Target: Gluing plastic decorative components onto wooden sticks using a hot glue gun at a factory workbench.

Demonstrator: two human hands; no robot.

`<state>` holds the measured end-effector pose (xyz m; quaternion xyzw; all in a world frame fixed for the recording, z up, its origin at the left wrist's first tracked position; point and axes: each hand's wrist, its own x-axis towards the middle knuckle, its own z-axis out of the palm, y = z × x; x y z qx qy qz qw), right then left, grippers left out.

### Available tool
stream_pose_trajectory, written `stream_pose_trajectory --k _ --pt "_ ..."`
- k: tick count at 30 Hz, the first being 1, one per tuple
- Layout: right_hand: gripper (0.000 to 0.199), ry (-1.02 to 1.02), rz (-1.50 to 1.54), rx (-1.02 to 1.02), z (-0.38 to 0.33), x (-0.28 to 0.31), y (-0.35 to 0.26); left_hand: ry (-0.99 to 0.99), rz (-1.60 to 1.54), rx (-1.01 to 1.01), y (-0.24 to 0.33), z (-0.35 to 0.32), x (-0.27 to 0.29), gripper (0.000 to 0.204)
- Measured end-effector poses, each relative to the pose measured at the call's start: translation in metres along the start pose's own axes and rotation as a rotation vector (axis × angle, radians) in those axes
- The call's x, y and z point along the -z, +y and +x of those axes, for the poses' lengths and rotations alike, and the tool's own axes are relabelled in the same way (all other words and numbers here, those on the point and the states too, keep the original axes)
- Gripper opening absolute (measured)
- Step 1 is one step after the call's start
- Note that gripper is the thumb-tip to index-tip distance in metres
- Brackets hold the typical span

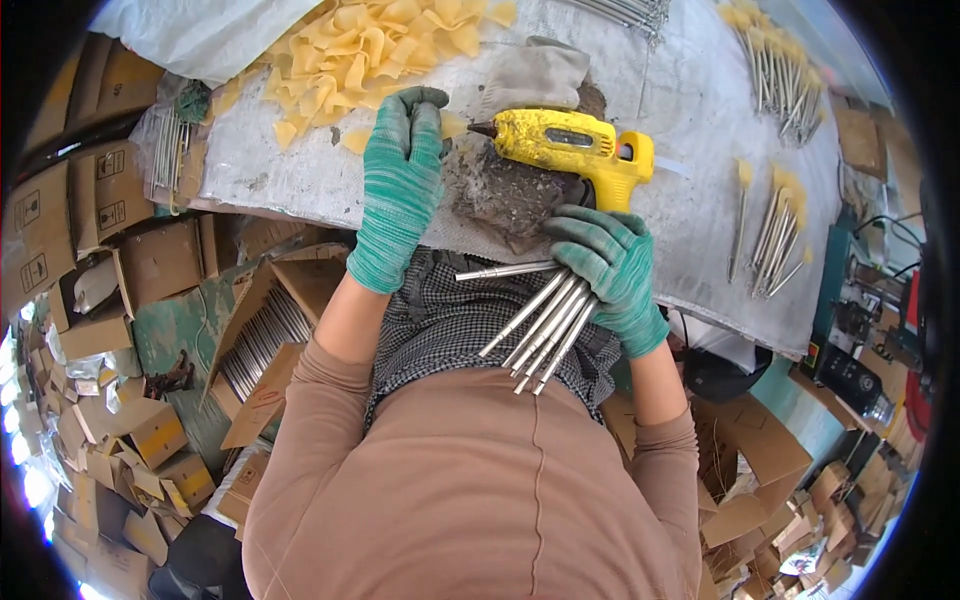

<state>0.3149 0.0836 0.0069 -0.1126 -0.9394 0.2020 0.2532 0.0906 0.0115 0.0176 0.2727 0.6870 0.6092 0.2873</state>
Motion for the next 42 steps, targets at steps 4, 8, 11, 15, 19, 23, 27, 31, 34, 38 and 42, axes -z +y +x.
stream_pose_trajectory --k 4,8,11,15,19,23,27,31,34,38,42 --pt "0.027 0.031 0.025 -0.022 0.001 -0.001 -0.003 -0.023 0.078 -0.019 0.002 0.0 0.0 0.017" --pt "0.029 0.019 0.008 -0.019 0.0 0.001 -0.003 -0.01 0.151 -0.185 -0.003 0.004 -0.003 0.014" --pt "0.029 0.011 0.023 -0.03 -0.001 0.0 -0.003 -0.01 0.182 -0.252 -0.005 0.009 -0.004 0.014" --pt "0.03 0.111 0.058 -0.052 0.005 0.001 -0.006 -0.13 0.151 -0.222 -0.01 0.027 0.001 0.015" --pt "0.043 0.101 -0.017 -0.234 0.009 0.006 -0.021 -0.104 0.133 -0.135 -0.008 0.024 0.004 0.02" --pt "0.061 0.054 -0.095 -0.337 0.017 0.0 -0.027 -0.034 0.008 -0.085 0.0 0.008 0.004 0.02" --pt "0.064 0.026 -0.108 -0.347 0.018 -0.001 -0.029 -0.028 0.05 -0.107 0.006 0.0 0.001 0.017" --pt "0.061 -0.02 -0.101 -0.349 0.018 0.006 -0.03 -0.029 0.39 -0.379 0.004 -0.005 0.002 0.012" --pt "0.058 0.058 -0.022 -0.309 0.018 0.004 -0.031 -0.037 0.304 -0.455 -0.002 -0.01 -0.004 0.011" --pt "0.044 0.156 -0.008 -0.285 0.012 0.0 -0.026 -0.167 0.198 -0.307 0.005 -0.017 -0.005 0.013" --pt "0.039 0.264 -0.067 -0.421 -0.029 0.015 -0.006 0.054 0.273 -0.352 -0.001 -0.011 0.018 0.02"
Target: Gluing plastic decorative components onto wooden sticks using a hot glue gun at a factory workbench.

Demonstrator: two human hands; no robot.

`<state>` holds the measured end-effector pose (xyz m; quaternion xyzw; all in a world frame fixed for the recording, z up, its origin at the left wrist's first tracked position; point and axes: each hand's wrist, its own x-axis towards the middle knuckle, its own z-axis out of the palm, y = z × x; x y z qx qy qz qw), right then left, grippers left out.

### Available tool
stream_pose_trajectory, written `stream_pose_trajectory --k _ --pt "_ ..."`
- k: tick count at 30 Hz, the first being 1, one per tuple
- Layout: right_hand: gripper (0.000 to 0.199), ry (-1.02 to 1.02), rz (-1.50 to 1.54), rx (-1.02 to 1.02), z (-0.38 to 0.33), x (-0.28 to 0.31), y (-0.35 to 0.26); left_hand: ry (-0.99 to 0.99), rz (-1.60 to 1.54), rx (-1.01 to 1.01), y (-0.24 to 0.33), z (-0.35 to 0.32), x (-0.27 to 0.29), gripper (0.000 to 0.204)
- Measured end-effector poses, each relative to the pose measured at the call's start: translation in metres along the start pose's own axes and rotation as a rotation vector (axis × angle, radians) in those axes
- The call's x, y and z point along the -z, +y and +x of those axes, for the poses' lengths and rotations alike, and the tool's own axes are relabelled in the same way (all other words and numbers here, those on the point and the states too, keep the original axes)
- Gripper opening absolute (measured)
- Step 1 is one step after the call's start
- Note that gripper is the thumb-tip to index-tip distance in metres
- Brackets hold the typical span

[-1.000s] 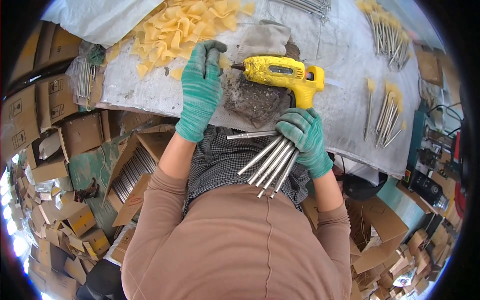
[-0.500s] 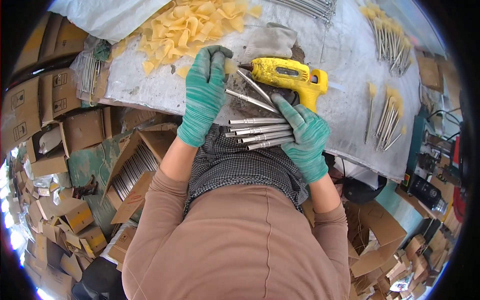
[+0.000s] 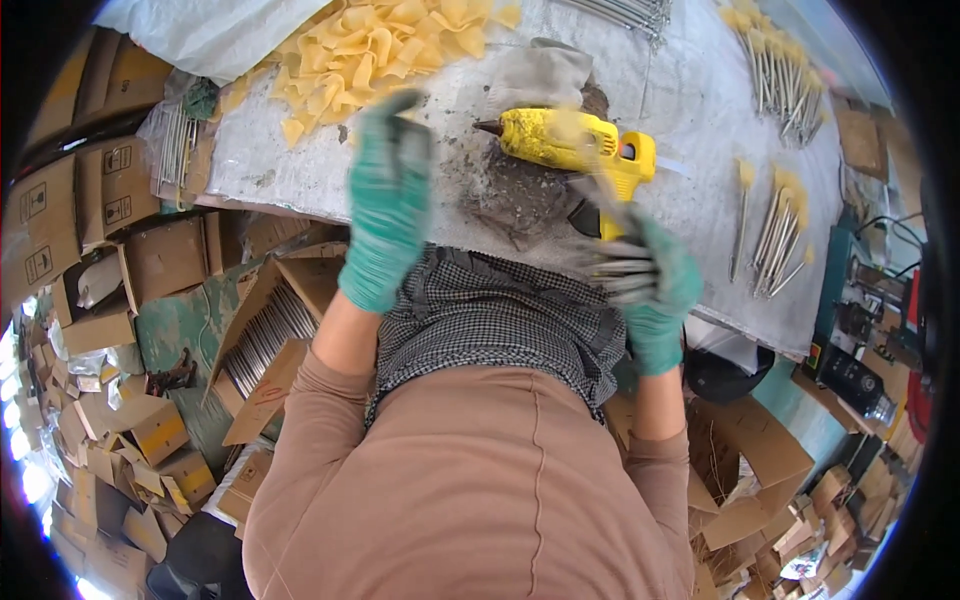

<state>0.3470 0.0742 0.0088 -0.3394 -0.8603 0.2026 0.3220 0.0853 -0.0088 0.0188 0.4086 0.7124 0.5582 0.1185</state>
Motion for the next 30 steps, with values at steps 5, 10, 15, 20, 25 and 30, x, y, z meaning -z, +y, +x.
stream_pose_trajectory --k 5,10,15,20,25,30 --pt "0.033 0.334 0.192 -0.254 -0.016 0.03 0.053 0.027 0.96 -0.341 -0.05 0.018 0.041 0.026" --pt "0.038 0.463 0.327 -0.218 -0.007 0.027 0.045 0.038 0.831 -0.306 -0.069 0.019 0.038 0.023" --pt "0.029 0.043 0.061 0.104 0.006 -0.006 0.002 -0.111 -0.416 0.392 -0.014 0.008 0.01 0.018" --pt "0.03 -0.118 0.048 0.373 0.023 -0.023 -0.016 -0.162 -0.555 0.484 -0.019 0.01 0.006 0.024" --pt "0.03 -0.255 0.015 0.421 0.025 -0.023 -0.016 -0.202 -0.606 0.48 -0.011 0.009 0.003 0.029" --pt "0.03 -0.25 0.021 0.418 0.024 -0.023 -0.015 -0.33 -0.414 0.408 0.001 0.014 0.001 0.034"
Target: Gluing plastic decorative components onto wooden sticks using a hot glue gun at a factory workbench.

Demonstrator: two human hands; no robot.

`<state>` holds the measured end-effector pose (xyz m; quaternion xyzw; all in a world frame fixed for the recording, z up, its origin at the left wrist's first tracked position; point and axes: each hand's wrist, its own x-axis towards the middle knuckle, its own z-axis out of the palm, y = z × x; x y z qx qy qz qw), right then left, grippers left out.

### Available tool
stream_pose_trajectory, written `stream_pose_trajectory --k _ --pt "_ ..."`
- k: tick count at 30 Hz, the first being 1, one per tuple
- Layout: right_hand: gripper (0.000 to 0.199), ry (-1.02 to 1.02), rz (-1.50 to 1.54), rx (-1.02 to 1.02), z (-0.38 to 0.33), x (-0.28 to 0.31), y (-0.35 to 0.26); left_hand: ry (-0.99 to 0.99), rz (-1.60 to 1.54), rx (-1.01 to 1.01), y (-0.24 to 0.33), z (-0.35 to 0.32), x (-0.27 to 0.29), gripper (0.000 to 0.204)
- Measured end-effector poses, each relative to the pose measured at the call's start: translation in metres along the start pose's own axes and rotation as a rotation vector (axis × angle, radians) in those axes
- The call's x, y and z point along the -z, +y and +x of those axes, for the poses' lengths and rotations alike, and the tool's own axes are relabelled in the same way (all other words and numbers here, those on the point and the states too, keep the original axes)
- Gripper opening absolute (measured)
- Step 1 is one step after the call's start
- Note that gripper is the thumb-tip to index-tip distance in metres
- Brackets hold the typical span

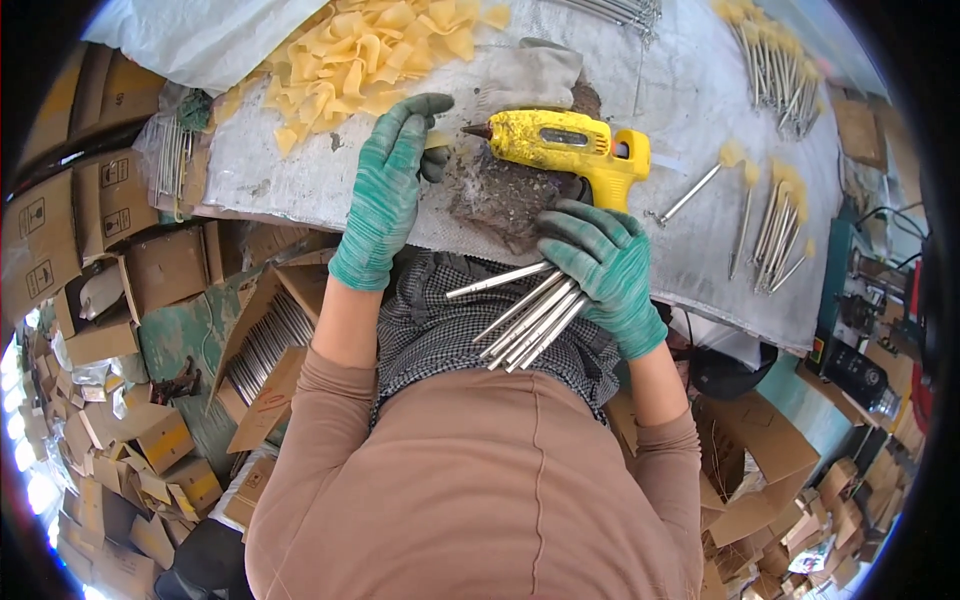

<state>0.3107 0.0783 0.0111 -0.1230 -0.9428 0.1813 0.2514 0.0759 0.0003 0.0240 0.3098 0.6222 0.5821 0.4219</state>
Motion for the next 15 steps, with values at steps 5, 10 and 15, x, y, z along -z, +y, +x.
stream_pose_trajectory --k 5,10,15 --pt "0.03 -0.002 -0.016 0.004 -0.001 -0.002 0.002 0.196 -0.022 0.005 -0.001 0.001 -0.007 0.031" --pt "0.028 -0.025 0.009 0.019 -0.002 0.001 0.004 0.233 -0.019 0.003 0.003 0.0 -0.011 0.027" --pt "0.027 -0.026 0.01 0.053 -0.003 0.001 0.007 0.247 0.003 -0.022 0.004 0.001 -0.021 0.025"
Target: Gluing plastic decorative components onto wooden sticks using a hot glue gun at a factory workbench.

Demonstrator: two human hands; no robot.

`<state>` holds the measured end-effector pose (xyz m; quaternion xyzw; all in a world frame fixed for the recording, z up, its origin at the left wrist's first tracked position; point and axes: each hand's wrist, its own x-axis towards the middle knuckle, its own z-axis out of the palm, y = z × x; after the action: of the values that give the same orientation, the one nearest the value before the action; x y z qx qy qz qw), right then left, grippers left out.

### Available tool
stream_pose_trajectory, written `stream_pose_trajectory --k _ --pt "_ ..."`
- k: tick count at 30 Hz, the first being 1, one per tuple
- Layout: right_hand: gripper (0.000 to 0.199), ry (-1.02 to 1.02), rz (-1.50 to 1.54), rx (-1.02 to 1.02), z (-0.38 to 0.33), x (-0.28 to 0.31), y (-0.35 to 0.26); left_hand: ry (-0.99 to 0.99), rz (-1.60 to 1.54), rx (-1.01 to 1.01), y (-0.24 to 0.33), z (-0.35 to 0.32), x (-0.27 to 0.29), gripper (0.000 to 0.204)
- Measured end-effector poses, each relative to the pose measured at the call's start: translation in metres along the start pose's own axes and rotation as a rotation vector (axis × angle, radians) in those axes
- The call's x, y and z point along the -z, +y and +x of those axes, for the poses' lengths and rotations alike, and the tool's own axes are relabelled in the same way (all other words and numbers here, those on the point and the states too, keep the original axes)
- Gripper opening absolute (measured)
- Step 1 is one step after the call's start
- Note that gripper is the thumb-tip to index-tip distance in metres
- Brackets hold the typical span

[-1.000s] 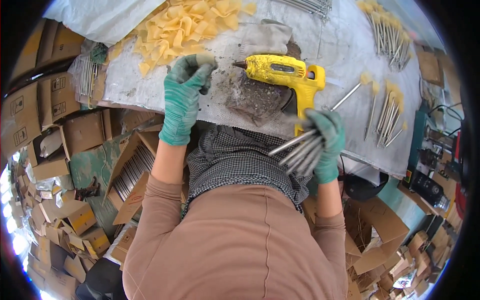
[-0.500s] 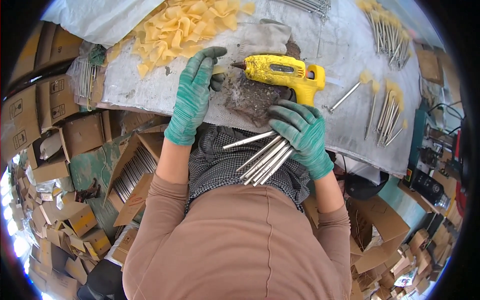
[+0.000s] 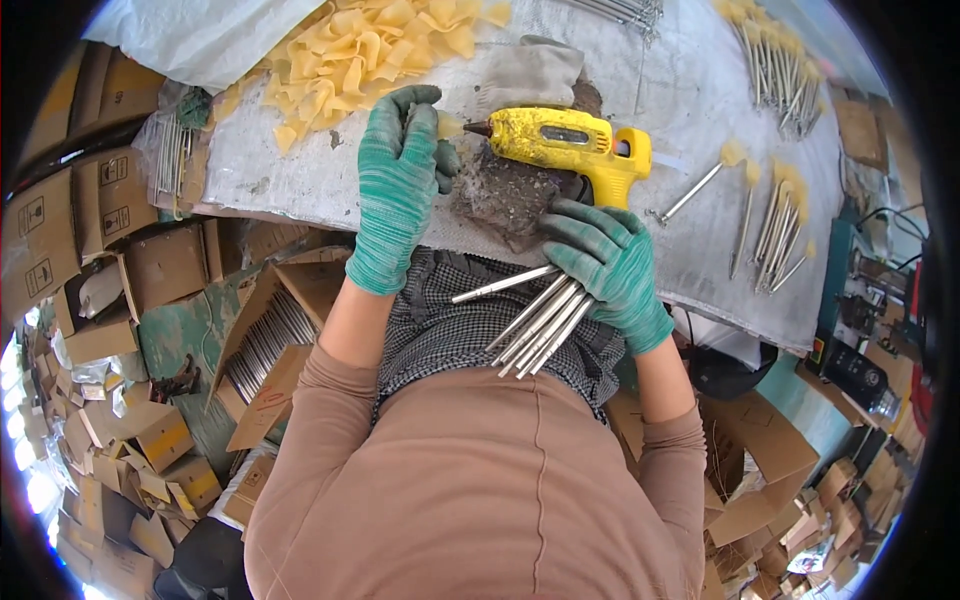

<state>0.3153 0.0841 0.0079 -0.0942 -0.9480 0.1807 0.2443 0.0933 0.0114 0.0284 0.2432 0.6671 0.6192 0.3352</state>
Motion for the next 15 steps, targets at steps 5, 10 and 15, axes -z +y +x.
stream_pose_trajectory --k 5,10,15 --pt "0.025 -0.005 0.006 -0.041 -0.003 0.0 -0.003 0.015 0.068 -0.056 0.003 -0.002 -0.005 0.023" --pt "0.033 -0.049 0.033 -0.024 -0.004 0.001 0.001 0.014 0.146 -0.14 -0.001 0.008 -0.004 0.023" --pt "0.044 0.084 -0.024 -0.078 0.006 0.002 -0.006 -0.04 0.157 -0.184 -0.011 0.018 0.002 0.022"
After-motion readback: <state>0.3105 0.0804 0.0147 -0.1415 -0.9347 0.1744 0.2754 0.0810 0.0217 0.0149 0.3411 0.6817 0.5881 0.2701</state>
